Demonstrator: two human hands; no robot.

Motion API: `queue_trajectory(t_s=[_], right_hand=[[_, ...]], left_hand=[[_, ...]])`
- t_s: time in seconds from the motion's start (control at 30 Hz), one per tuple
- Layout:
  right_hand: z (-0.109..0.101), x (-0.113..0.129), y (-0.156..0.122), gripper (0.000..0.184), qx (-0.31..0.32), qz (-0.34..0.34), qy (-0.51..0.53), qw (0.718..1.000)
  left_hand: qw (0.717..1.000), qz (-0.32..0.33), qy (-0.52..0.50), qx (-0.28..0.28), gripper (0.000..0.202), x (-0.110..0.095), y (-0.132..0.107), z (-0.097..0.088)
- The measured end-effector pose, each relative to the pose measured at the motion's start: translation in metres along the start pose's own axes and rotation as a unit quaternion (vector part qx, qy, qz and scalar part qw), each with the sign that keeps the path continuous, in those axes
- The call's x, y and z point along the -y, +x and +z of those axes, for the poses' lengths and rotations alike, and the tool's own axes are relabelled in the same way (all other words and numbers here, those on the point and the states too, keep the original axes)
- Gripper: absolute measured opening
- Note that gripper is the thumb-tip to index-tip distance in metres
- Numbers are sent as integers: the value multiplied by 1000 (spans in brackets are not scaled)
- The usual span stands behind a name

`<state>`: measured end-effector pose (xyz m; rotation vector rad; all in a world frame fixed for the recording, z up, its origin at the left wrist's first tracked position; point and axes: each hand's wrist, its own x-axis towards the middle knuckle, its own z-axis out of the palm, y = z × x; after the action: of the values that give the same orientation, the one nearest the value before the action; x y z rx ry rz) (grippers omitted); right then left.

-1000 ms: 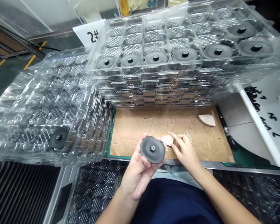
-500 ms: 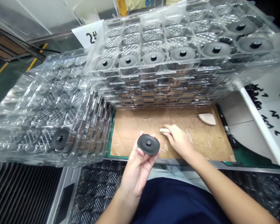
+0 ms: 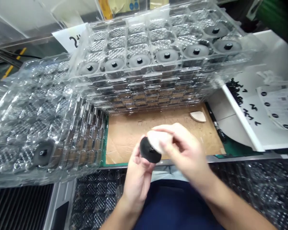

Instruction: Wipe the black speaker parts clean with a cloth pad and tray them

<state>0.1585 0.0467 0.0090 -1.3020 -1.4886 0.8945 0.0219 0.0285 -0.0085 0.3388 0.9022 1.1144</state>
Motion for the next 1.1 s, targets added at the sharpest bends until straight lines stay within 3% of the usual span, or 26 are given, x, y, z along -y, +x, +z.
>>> queue_trajectory(t_s=[0.1, 0.17, 0.2, 0.33, 0.37, 0.5, 0.67, 0.8, 0.83, 1.0, 1.1], right_hand=[[-2, 35, 3, 21, 89, -53, 8, 995], [-1, 41, 4, 20, 173, -42, -8, 984], [0, 40, 5, 19, 183, -47, -21, 982], [6, 34, 4, 23, 50, -116, -41, 991], [6, 34, 2, 24, 54, -118, -22, 991], [1, 36, 0, 19, 181, -63, 21, 981], [3, 37, -1, 25, 44, -115, -29, 992], [-3, 40, -6, 20, 174, -62, 27, 982], [-3, 40, -5, 19, 183, -45, 21, 982], [0, 40, -2, 25, 49, -120, -15, 991], [-11, 39, -12, 20, 139, -103, 37, 984]], left_hand=[[999, 25, 27, -28, 51, 2, -4, 2], [998, 24, 30, -53, 50, 3, -7, 2], [998, 23, 32, -51, 48, 2, -7, 3], [999, -4, 45, 1, 43, -1, -11, 2], [999, -11, 43, 3, 45, -2, -11, 0], [999, -17, 37, -25, 49, -1, -11, -5], [998, -14, 48, 29, 49, 0, -11, -4], [998, -32, 40, -20, 51, -3, -14, -6], [998, -36, 41, -20, 51, -3, -14, -5], [997, -56, 27, 42, 55, -2, -14, 3], [998, -52, 3, 30, 49, -5, -14, 3]])
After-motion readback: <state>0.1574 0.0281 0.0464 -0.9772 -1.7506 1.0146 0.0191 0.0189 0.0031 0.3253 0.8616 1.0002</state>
